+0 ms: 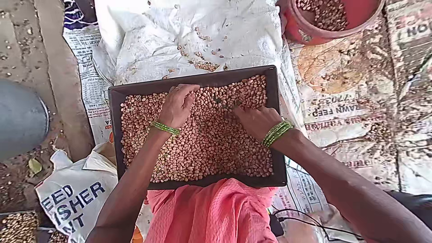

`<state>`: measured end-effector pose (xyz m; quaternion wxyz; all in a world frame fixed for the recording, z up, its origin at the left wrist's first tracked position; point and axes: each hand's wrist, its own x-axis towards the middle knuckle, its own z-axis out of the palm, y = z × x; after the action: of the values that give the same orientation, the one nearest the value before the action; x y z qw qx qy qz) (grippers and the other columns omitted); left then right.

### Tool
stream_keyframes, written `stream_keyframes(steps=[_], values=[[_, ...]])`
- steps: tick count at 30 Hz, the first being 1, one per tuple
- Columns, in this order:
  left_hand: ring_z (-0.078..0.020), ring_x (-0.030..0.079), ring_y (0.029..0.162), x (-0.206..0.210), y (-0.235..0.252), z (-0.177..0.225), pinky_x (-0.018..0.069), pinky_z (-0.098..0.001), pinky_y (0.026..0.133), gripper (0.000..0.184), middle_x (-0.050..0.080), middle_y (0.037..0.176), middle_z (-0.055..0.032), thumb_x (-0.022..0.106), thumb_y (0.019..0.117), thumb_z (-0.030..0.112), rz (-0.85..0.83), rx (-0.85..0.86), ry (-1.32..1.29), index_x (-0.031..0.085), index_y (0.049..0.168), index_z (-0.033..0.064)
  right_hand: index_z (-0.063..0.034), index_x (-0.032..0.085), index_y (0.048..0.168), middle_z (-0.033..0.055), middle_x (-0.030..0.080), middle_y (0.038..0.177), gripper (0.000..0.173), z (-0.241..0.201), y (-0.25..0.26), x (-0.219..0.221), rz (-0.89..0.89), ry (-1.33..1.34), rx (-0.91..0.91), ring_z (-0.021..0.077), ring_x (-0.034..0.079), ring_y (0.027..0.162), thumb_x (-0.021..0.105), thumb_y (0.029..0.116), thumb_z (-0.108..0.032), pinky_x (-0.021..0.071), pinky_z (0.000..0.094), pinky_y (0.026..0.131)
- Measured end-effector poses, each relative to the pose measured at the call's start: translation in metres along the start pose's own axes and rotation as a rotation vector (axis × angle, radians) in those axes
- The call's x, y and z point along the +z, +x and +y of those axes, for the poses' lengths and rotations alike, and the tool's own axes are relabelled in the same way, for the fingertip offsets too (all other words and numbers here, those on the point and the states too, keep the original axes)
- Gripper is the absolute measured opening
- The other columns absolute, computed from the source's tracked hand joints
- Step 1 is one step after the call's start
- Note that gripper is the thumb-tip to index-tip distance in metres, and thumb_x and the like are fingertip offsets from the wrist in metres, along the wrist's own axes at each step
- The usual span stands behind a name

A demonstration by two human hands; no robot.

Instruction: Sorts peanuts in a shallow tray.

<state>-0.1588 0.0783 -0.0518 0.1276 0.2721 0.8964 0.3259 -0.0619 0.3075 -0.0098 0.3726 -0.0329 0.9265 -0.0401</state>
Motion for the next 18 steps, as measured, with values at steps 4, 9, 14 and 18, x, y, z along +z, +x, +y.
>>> stream_keyframes(steps=[4, 9, 14, 18], values=[[-0.0323, 0.055, 0.133, 0.039, 0.011, 0.022, 0.0407, -0.0490, 0.113, 0.037, 0.062, 0.138, -0.0177, 0.048, 0.1045, 0.007, 0.048, -0.110, -0.179, 0.062, 0.138, 0.0034, -0.0089, 0.064, 0.127, 0.0245, 0.070, 0.087, 0.024, 0.016, -0.027, 0.001, 0.263, 0.247, -0.044, 0.0501, 0.069, 0.081, 0.053, 0.1074, -0.018, 0.0515, 0.0664, 0.068], [-0.0413, 0.044, 0.143, 0.123, -0.022, 0.088, 0.0359, -0.0601, 0.114, 0.054, 0.046, 0.155, -0.0256, 0.060, 0.0941, 0.014, 0.075, 0.110, -0.278, 0.053, 0.143, -0.0069, -0.0088, 0.065, 0.125, 0.0070, 0.059, 0.071, 0.028, 0.041, -0.046, 0.004, 0.654, 0.517, -0.219, 0.0227, 0.054, 0.055, 0.050, 0.1065, -0.023, 0.0445, 0.0460, 0.050], [-0.0376, 0.026, 0.154, 0.084, -0.073, 0.115, 0.0256, -0.0569, 0.122, 0.065, 0.032, 0.165, -0.0183, 0.070, 0.0941, 0.019, -0.242, 0.117, -0.392, 0.047, 0.152, 0.0010, -0.0112, 0.065, 0.124, -0.0013, 0.057, 0.070, 0.026, 0.046, -0.049, 0.006, 0.673, 0.595, -0.223, 0.0083, 0.046, 0.053, 0.051, 0.1063, -0.024, 0.0404, 0.0299, 0.050], [-0.0420, 0.025, 0.153, 0.060, -0.057, 0.075, 0.0263, -0.0633, 0.118, 0.072, 0.032, 0.166, -0.0178, 0.072, 0.0928, 0.026, -0.076, 0.002, -0.087, 0.043, 0.155, 0.0045, -0.0115, 0.066, 0.122, 0.0004, 0.057, 0.069, 0.025, 0.036, -0.038, 0.009, 0.639, 0.609, -0.247, 0.0121, 0.050, 0.053, 0.051, 0.1060, -0.023, 0.0432, 0.0348, 0.050]])
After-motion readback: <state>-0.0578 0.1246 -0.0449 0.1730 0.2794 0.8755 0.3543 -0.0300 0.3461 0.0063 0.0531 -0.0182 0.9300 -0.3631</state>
